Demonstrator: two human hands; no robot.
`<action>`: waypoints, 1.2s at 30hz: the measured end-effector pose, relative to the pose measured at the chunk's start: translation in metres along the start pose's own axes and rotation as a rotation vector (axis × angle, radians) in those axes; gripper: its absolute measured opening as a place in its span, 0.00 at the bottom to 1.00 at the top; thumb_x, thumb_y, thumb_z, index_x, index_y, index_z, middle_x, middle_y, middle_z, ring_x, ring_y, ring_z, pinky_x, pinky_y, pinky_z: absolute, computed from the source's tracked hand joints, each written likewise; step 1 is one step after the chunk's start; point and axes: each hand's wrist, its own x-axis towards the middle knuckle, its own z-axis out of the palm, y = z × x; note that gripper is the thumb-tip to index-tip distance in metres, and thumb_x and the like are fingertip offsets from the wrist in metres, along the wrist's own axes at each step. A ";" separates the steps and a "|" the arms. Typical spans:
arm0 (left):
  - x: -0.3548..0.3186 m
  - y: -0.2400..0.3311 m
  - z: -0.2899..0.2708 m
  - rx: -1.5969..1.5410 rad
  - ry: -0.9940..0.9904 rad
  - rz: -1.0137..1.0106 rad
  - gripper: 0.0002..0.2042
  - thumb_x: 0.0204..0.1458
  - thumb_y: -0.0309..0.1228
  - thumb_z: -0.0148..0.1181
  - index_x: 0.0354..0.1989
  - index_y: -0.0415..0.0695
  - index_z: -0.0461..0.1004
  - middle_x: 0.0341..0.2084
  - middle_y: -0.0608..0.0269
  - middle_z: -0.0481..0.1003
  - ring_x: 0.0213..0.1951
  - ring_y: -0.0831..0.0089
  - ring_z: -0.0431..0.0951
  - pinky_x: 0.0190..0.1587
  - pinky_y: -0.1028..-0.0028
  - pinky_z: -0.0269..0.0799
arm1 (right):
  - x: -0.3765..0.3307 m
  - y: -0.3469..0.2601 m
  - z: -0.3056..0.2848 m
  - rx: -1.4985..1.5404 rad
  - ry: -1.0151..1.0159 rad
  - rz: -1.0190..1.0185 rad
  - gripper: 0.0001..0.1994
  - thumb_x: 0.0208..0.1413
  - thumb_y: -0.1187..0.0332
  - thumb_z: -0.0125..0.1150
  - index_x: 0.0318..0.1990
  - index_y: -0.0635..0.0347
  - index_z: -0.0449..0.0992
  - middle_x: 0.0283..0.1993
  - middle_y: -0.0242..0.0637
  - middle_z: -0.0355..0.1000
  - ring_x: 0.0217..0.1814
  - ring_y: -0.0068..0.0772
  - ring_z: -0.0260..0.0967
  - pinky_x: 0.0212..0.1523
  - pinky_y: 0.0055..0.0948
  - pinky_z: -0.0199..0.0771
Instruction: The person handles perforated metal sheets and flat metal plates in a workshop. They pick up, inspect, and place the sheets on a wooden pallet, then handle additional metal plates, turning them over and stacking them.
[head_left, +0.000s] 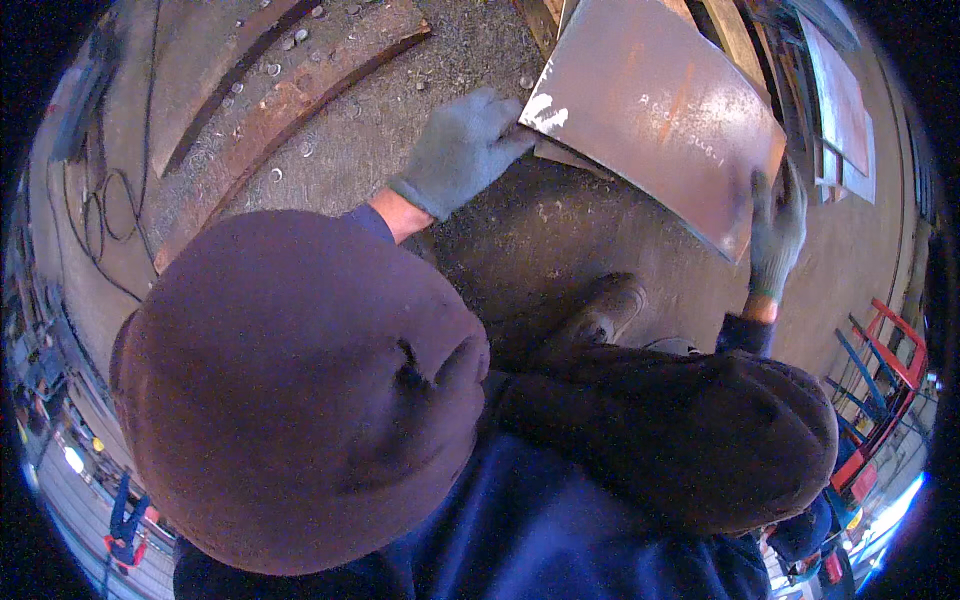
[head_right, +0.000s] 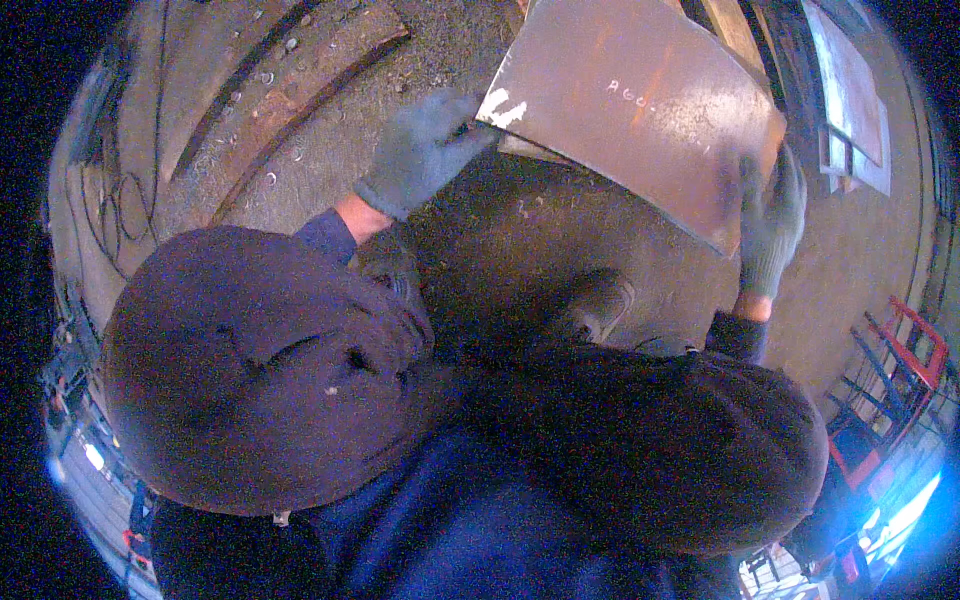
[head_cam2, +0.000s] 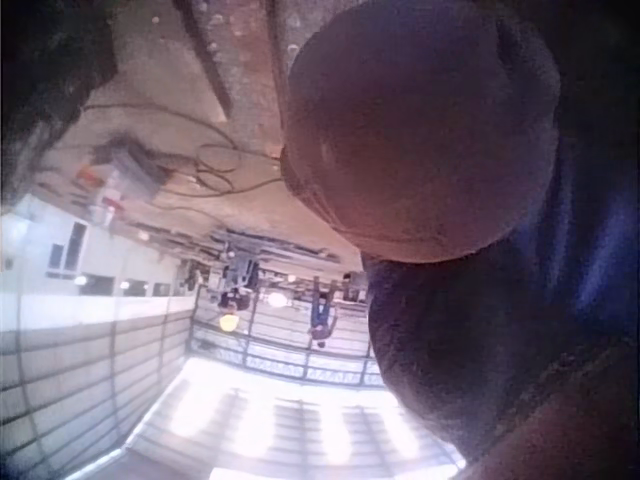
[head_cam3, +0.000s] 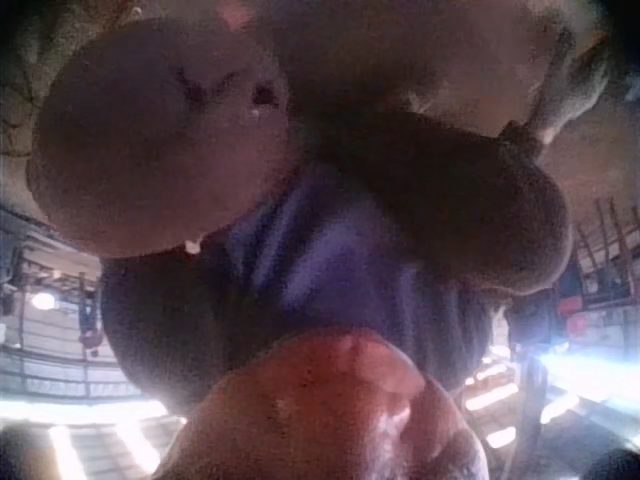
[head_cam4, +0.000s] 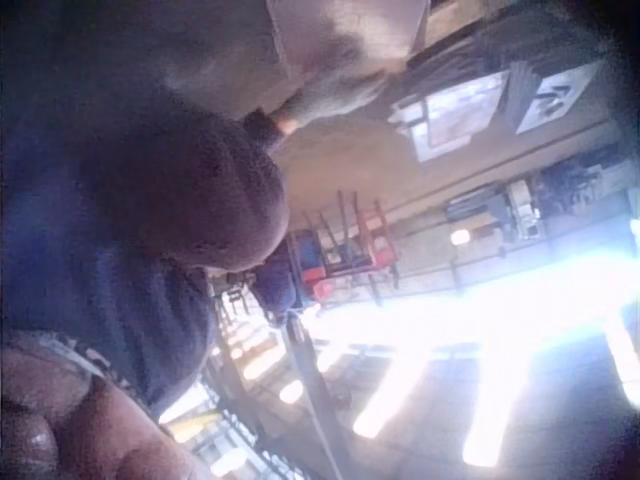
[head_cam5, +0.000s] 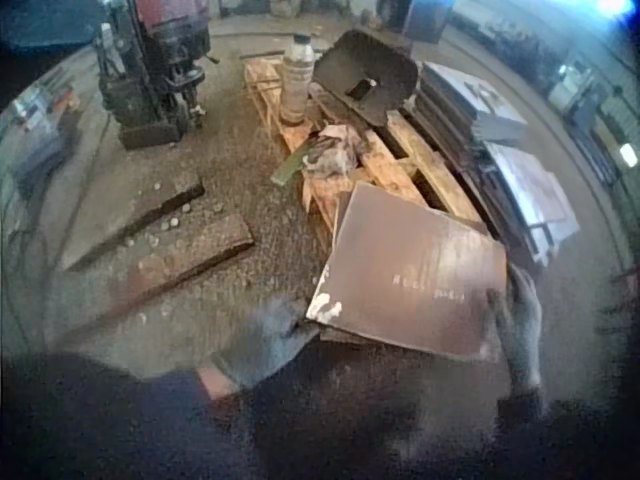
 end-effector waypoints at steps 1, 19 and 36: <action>0.000 -0.002 -0.003 0.002 -0.006 0.010 0.14 0.58 0.36 0.71 0.47 0.41 0.83 0.38 0.51 0.81 0.39 0.49 0.83 0.41 0.57 0.79 | 0.019 -0.016 0.007 0.115 -0.027 -0.074 0.34 0.66 0.48 0.67 0.70 0.65 0.73 0.73 0.52 0.71 0.77 0.51 0.67 0.75 0.43 0.65; 0.019 -0.024 -0.024 0.073 -0.161 0.188 0.14 0.56 0.41 0.69 0.41 0.43 0.84 0.35 0.51 0.82 0.39 0.46 0.83 0.42 0.52 0.80 | 0.164 -0.166 0.102 0.085 -0.345 -0.390 0.26 0.63 0.46 0.63 0.44 0.65 0.87 0.40 0.59 0.82 0.43 0.61 0.82 0.47 0.51 0.79; 0.084 0.007 -0.071 0.250 -0.520 0.003 0.25 0.54 0.57 0.70 0.43 0.46 0.85 0.35 0.50 0.83 0.39 0.50 0.84 0.41 0.53 0.79 | 0.161 -0.145 0.099 0.161 -0.260 -0.404 0.26 0.63 0.49 0.65 0.50 0.67 0.84 0.45 0.60 0.82 0.48 0.62 0.81 0.51 0.50 0.79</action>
